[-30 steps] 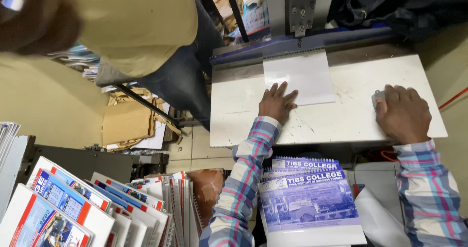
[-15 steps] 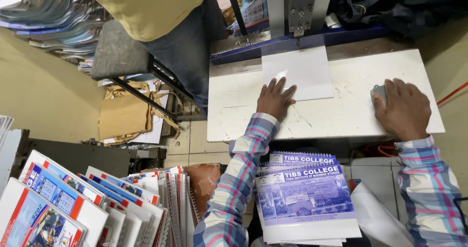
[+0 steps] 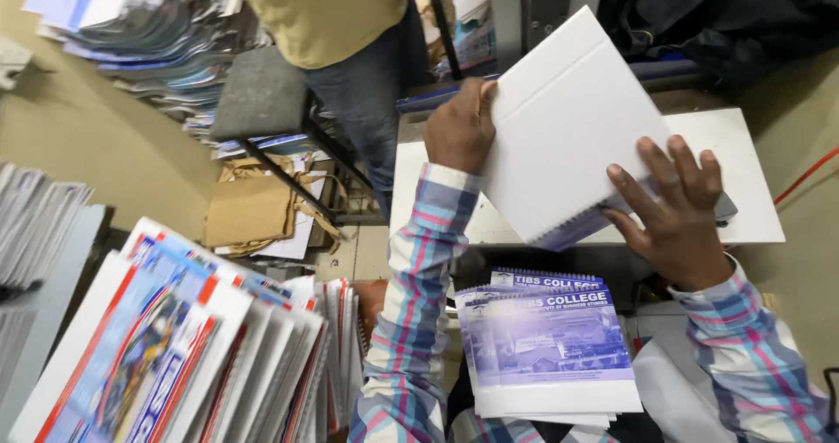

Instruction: The person places a stack of papers into a binding machine, presses down the handle to secure the spiral binding, and then removes the finished notebook. This process is repeated multiple times with different stacks of paper.

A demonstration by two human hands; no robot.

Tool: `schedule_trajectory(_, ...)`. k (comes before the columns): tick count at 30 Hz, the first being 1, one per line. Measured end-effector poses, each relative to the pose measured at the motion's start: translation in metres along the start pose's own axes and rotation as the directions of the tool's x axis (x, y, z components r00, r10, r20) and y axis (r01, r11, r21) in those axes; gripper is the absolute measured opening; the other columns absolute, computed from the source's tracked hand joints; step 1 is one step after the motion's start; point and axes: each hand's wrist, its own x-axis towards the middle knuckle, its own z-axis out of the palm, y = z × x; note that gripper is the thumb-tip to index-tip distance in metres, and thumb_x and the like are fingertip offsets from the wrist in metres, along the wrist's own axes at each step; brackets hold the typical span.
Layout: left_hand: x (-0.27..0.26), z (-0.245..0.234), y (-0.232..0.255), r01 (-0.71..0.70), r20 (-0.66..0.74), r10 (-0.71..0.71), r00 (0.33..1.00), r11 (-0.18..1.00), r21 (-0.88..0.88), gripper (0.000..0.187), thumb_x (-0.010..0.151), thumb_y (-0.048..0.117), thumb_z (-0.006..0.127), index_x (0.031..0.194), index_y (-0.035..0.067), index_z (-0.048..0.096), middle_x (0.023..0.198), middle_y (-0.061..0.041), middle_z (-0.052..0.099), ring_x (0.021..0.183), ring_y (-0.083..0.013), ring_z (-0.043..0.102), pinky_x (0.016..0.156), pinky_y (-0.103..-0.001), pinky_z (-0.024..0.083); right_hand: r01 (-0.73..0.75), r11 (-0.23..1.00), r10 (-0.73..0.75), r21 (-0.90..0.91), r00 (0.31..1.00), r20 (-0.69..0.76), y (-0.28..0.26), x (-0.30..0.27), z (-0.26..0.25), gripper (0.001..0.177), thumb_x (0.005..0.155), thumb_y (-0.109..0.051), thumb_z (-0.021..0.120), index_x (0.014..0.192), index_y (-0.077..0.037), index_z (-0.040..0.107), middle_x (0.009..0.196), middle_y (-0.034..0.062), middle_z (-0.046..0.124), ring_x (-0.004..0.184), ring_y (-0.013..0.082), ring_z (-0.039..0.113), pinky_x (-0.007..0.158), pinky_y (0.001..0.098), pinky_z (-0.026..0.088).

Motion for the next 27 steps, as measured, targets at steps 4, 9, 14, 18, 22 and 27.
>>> schedule_trajectory(4,-0.066,-0.071,0.010,0.301,0.456,-0.170,0.873,0.926,-0.230,0.042,0.111,0.040,0.036,0.105,0.013,0.067,0.105,-0.023,0.078,0.095,-0.0516,0.070,0.076,-0.061,0.044,0.284,0.951,-0.304,-0.121,0.931,-0.202,-0.032,0.031,-0.091,0.023,0.109,-0.013,0.071,0.125,-0.020,0.087,0.144,0.0224,0.080,0.156,0.0441,0.042,0.136,0.0547,0.009)
schedule_trajectory(9,-0.167,-0.191,0.054,0.180,0.601,0.065,0.797,0.924,-0.338,0.032,0.111,0.026,0.047,0.131,0.012,0.069,0.118,-0.013,0.077,0.100,-0.0334,0.073,0.082,-0.048,0.056,0.363,0.905,-0.330,0.222,0.928,-0.172,-0.071,0.027,-0.152,0.016,0.100,-0.007,0.077,0.115,-0.010,0.073,0.107,0.0118,0.076,0.107,0.0396,0.067,0.106,0.0537,0.041)
schedule_trajectory(14,-0.210,-0.363,0.072,-0.183,0.001,0.183,0.983,0.981,-0.068,0.031,0.098,0.013,0.080,0.128,0.010,0.074,0.116,-0.009,0.081,0.098,-0.0293,0.071,0.094,-0.047,0.056,-0.039,0.873,-0.183,0.486,0.898,0.400,-0.085,-0.024,-0.059,0.058,0.088,-0.040,0.078,0.141,-0.021,0.062,0.090,0.0008,0.064,0.079,0.0182,0.062,0.066,0.0330,0.060)
schedule_trajectory(18,-0.239,-0.400,0.010,0.166,-0.241,-0.015,0.970,0.767,0.620,0.033,0.097,0.027,0.085,0.123,0.014,0.071,0.130,-0.008,0.073,0.119,-0.0301,0.068,0.106,-0.047,0.051,0.008,0.909,-0.311,0.417,0.682,0.663,-0.112,-0.030,-0.014,0.071,0.096,-0.043,0.072,0.160,-0.025,0.047,0.157,0.0010,0.054,0.148,0.0287,0.044,0.122,0.0502,0.036)
schedule_trajectory(22,-0.258,-0.390,-0.009,0.213,-0.252,-0.021,0.968,0.604,0.768,0.030,0.090,0.023,0.094,0.098,0.006,0.070,0.126,-0.013,0.073,0.112,-0.0294,0.070,0.098,-0.044,0.060,0.231,0.761,-0.450,0.606,0.861,0.237,-0.156,0.025,-0.039,0.056,0.098,-0.041,0.072,0.147,-0.015,0.064,0.147,0.0066,0.067,0.137,0.0321,0.056,0.112,0.0512,0.046)
schedule_trajectory(27,-0.259,-0.390,0.005,0.032,-0.225,0.188,0.956,0.697,0.717,0.005,0.106,0.010,0.076,0.101,0.011,0.073,0.104,-0.009,0.071,0.090,-0.0297,0.061,0.084,-0.045,0.054,0.493,0.656,-0.476,0.571,0.858,-0.193,-0.245,0.107,-0.111,0.039,0.107,-0.028,0.068,0.142,-0.011,0.064,0.144,0.0148,0.065,0.133,0.0372,0.059,0.115,0.0518,0.049)
